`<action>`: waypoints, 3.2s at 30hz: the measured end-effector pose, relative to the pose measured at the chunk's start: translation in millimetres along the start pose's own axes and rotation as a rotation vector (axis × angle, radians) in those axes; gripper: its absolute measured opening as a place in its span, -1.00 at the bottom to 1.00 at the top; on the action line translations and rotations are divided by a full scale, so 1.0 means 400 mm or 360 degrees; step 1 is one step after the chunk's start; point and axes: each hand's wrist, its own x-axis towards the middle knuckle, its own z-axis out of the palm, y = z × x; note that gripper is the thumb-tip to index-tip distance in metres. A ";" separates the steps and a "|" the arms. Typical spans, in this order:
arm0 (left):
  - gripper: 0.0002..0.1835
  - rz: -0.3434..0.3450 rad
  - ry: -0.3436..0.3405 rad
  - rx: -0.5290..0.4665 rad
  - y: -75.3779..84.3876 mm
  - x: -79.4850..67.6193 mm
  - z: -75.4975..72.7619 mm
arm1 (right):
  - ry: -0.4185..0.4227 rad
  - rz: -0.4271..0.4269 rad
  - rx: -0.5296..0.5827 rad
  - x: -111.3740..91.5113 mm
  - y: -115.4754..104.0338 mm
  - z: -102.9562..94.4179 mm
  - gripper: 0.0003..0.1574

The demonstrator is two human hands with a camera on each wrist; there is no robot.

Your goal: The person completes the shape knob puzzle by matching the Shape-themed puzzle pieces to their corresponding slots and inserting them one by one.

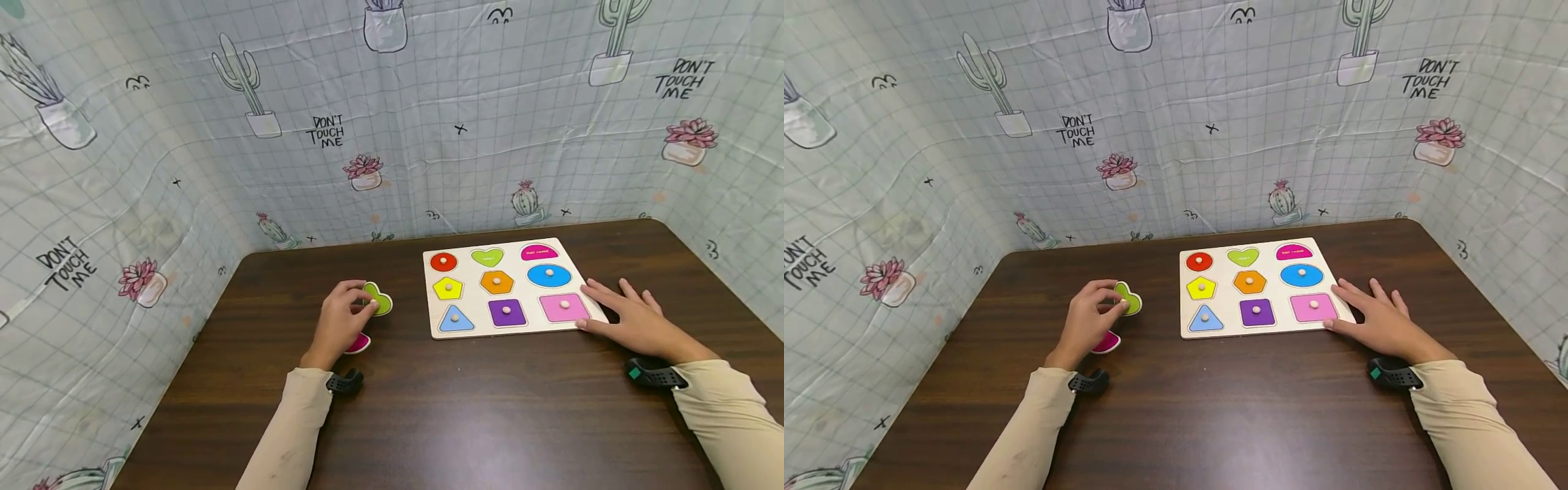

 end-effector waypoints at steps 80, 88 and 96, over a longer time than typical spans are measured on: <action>-0.86 -0.0324 -0.0219 -0.0065 0.155 0.269 0.278 | -0.0003 -0.0014 0.0053 -0.001 -0.008 -0.003 0.07; -0.83 -0.0339 -0.0274 -0.0068 0.154 0.297 0.323 | 0.0010 -0.0009 0.0055 -0.005 -0.006 -0.003 0.07; -0.82 -0.0372 -0.0291 -0.0073 0.169 0.315 0.358 | 0.0007 -0.0003 0.0068 -0.014 -0.006 -0.001 0.07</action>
